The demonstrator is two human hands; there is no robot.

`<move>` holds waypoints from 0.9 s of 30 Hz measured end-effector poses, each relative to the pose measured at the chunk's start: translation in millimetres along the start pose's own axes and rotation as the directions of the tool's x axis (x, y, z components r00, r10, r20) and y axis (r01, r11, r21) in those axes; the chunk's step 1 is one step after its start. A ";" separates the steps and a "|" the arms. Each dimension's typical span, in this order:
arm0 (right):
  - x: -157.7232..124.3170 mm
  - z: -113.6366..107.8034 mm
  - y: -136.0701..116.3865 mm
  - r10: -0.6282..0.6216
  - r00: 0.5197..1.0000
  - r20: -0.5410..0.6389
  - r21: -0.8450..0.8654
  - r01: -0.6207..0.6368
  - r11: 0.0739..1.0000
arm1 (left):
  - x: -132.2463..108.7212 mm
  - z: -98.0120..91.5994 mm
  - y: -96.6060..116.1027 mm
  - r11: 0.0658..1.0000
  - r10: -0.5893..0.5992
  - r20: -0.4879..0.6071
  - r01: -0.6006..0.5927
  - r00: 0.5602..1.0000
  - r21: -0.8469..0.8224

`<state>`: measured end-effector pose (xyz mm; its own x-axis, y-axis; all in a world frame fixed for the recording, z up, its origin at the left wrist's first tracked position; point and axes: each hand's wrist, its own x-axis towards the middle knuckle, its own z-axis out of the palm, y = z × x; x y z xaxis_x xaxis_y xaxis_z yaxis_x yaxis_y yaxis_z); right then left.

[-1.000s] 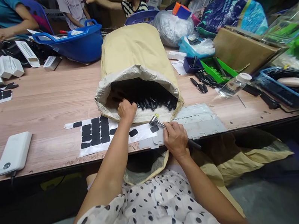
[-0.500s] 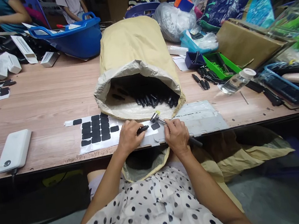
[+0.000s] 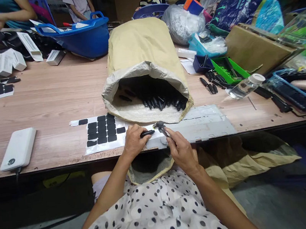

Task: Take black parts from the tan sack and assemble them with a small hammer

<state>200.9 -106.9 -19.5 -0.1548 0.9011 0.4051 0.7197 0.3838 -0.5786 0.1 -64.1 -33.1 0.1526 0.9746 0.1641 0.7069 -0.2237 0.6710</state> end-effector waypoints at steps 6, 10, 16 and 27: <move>-6.9 2.1 -4.9 -0.011 0.999 0.049 -0.050 0.013 0.999 | 0.9 0.3 -1.4 1.000 -0.006 0.011 0.006 1.000 -0.015; -5.0 0.4 -8.5 0.002 0.998 0.056 -0.060 0.001 0.998 | 1.2 1.6 -1.7 1.000 -0.008 0.009 0.009 1.000 -0.025; -3.6 6.6 -20.0 -0.047 0.997 0.067 -0.049 0.050 0.998 | 3.2 1.2 -1.9 0.999 -0.031 0.033 0.032 0.999 -0.039; 31.7 3.8 26.6 0.007 0.998 -0.063 -0.388 -0.032 0.921 | 2.4 1.6 -1.8 1.000 -0.012 0.033 0.012 0.999 -0.012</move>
<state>212.6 -67.4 -24.8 -0.1062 0.8893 0.4449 0.9303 0.2468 -0.2714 0.3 -61.4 -35.1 0.1668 0.9770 0.1328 0.7001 -0.2122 0.6818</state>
